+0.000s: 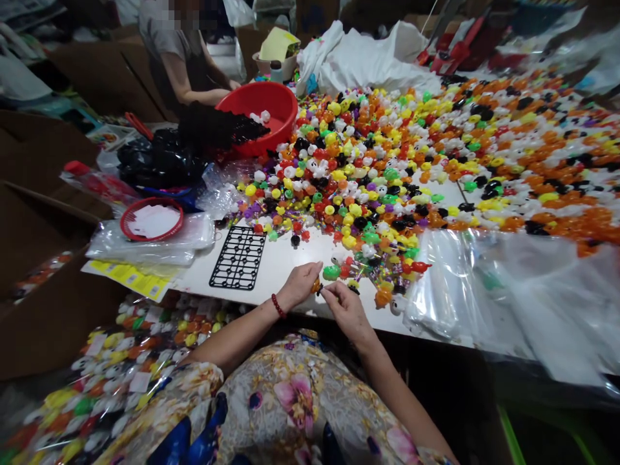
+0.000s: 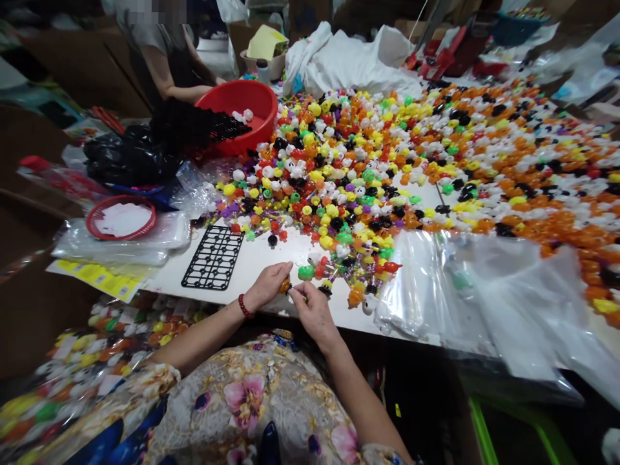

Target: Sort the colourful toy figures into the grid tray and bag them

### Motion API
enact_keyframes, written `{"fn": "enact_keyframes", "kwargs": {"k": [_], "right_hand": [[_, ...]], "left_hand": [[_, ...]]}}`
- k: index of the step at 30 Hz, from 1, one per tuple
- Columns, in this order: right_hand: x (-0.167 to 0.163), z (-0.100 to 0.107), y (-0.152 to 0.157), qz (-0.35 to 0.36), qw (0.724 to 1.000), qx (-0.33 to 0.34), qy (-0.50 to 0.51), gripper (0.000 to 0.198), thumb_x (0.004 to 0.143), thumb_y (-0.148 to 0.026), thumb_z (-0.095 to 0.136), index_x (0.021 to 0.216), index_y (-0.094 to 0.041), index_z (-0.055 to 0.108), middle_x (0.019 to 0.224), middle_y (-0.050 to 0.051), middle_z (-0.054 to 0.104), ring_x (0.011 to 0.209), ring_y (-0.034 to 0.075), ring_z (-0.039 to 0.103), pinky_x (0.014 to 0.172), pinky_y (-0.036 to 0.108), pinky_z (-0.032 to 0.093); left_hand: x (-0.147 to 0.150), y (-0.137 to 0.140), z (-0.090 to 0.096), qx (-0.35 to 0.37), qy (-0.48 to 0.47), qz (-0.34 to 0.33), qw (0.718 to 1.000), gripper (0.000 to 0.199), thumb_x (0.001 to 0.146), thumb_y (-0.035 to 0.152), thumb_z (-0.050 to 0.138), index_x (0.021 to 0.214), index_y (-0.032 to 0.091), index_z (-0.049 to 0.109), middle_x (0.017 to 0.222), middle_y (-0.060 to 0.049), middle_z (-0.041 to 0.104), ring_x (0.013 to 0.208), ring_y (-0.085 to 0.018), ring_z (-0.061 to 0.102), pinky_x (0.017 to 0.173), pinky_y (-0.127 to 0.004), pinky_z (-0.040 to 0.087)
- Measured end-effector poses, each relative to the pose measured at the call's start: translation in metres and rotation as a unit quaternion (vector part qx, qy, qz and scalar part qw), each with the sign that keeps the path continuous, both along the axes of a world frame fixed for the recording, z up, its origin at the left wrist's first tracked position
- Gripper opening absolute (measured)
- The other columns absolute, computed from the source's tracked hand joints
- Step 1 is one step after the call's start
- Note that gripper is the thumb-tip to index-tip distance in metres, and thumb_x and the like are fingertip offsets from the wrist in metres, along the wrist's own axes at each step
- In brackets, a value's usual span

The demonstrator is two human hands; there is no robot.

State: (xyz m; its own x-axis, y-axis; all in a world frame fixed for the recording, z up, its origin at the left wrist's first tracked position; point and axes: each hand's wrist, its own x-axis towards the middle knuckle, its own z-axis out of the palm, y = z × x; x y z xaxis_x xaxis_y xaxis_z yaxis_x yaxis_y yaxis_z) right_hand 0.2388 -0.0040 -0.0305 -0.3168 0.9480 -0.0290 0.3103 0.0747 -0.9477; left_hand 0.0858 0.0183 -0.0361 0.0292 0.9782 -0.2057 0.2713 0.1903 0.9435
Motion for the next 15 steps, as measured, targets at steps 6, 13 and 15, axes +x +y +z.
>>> {"fn": "enact_keyframes", "kwargs": {"k": [6, 13, 15], "right_hand": [[-0.011, -0.004, -0.008, 0.001, 0.997, 0.063, -0.037, 0.026, 0.091, -0.041, 0.048, 0.074, -0.023, 0.054, 0.064, -0.002, 0.057, 0.057, 0.014, 0.05, 0.057, 0.026, 0.041], [0.026, 0.007, 0.04, -0.135, 0.976, 0.158, -0.064, 0.034, 0.095, -0.048, 0.044, 0.099, -0.021, 0.066, 0.08, 0.004, 0.067, 0.075, 0.021, 0.062, 0.07, 0.032, 0.051], [0.041, 0.01, 0.056, -0.205, 0.939, 0.25, -0.116, 0.036, 0.095, -0.047, 0.047, 0.109, -0.019, 0.067, 0.102, 0.012, 0.069, 0.098, 0.027, 0.062, 0.089, 0.043, 0.05]], "left_hand": [[-0.002, -0.006, -0.005, -0.009, -0.003, 0.017, 1.0, 0.062, 0.081, 0.078, 0.036, 0.058, 0.021, 0.045, 0.054, 0.003, 0.042, 0.057, -0.013, 0.04, 0.058, -0.029, 0.034], [-0.017, 0.017, -0.009, 0.043, 0.032, 0.1, 0.994, 0.037, 0.096, 0.048, 0.036, 0.077, 0.021, 0.054, 0.071, -0.001, 0.056, 0.065, -0.015, 0.051, 0.064, -0.028, 0.044], [-0.026, 0.03, -0.01, 0.088, 0.111, 0.15, 0.978, 0.017, 0.091, 0.035, 0.05, 0.085, 0.02, 0.055, 0.085, -0.004, 0.06, 0.076, -0.017, 0.056, 0.073, -0.03, 0.047]]}}
